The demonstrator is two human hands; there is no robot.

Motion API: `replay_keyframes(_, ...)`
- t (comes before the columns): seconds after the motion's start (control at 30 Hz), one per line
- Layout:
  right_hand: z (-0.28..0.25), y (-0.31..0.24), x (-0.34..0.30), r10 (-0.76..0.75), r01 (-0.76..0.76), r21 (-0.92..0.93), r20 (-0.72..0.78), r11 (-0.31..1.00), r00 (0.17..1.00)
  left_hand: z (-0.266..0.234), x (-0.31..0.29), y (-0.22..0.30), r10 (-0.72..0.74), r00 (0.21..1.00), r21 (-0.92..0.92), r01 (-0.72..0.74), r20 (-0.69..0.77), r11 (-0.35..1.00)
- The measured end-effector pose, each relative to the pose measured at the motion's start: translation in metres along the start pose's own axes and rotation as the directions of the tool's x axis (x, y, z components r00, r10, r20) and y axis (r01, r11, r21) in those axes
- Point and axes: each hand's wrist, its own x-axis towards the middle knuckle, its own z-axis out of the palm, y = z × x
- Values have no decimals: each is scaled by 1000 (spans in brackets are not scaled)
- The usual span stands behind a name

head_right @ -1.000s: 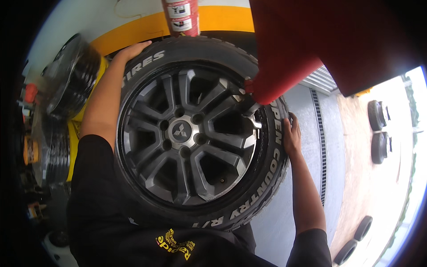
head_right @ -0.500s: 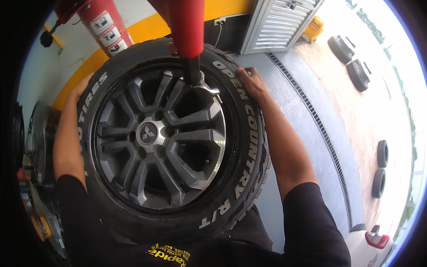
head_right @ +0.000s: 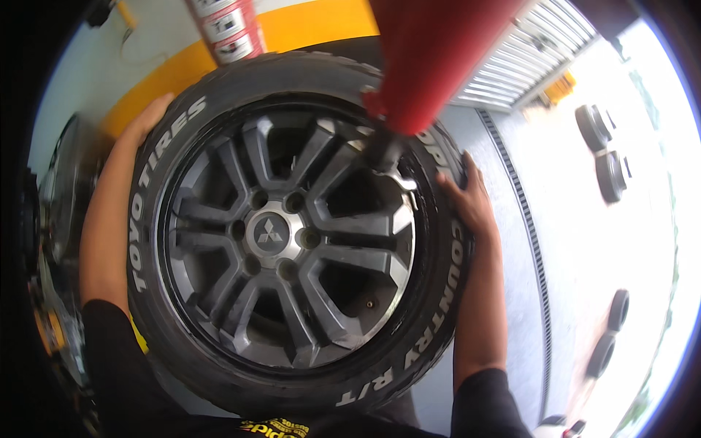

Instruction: The person mounts a tire onto a wheel rim using a tire changing machine. They apply lubricant to the bead, position the tire on the machine, and use the machine's arm and a pry bar to seat the tire onto the rim.

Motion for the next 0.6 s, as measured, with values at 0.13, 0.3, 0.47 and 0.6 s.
replay_keyframes(0.13,-4,-31,-15,-89,92,-67,43,994,995,-4,-6,18,-161,984,62,156,72,986)
replay_keyframes(0.3,0,-30,3,-118,120,-16,110,993,987,-4,-10,28,-226,973,31,224,55,974)
replay_keyframes(0.47,-1,8,28,-131,115,125,128,986,983,0,-25,42,-75,969,-31,85,236,996)
replay_keyframes(0.6,-1,-15,13,-137,121,146,102,982,985,-19,-51,4,300,945,-72,-293,133,953)
